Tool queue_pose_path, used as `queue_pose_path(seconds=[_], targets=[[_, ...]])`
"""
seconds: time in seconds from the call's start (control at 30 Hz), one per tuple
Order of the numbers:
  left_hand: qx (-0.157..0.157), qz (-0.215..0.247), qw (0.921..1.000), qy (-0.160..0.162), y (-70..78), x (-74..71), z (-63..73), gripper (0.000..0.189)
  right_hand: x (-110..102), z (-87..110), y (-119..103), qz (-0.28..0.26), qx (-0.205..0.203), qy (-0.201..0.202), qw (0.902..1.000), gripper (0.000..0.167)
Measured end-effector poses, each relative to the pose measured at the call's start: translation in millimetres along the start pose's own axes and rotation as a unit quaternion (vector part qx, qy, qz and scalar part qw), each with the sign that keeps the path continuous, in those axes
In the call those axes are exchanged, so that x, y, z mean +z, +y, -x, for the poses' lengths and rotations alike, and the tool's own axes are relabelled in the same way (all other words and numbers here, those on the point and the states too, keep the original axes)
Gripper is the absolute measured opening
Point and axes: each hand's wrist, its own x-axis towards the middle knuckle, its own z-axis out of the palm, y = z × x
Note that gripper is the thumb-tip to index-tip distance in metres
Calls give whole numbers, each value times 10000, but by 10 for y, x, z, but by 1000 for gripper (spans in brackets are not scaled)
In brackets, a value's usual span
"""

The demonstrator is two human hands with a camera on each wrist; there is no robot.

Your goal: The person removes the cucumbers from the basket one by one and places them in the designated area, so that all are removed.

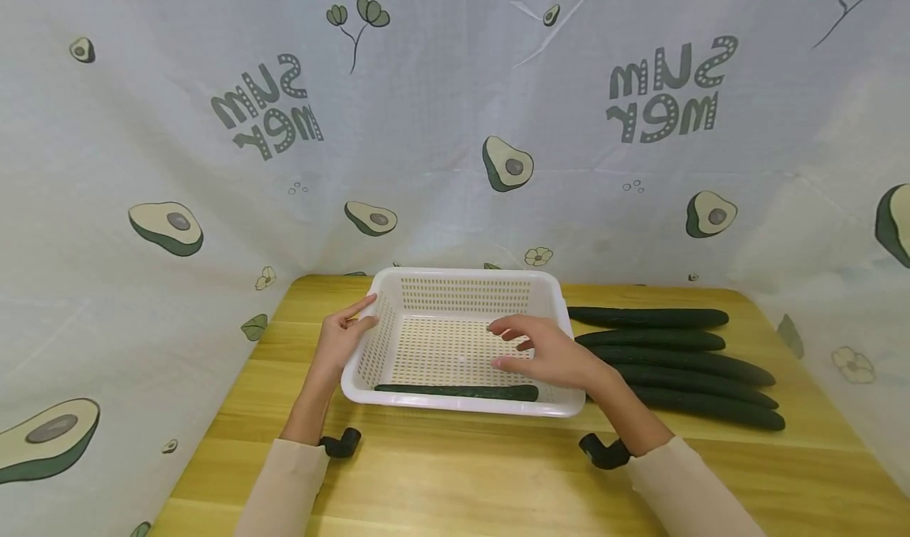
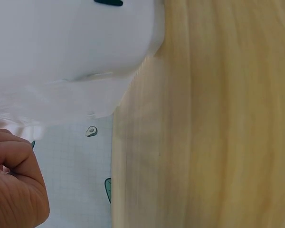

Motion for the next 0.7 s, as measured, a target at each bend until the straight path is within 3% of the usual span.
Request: queue_pose_path(seconds=[0.23, 0.43, 0.7], targets=[[-86, 65, 9997, -204, 288, -16, 170, 48, 166, -179, -66, -42, -213, -478, 9986, 59], [-30, 89, 9996, -266, 287, -20, 158, 48, 262, -277, -125, 50, -211, -841, 9962, 59], [-23, 34, 9996, -287, 273, -23, 168, 49, 398, -337, -109, 660, -21, -1275, 9896, 55]])
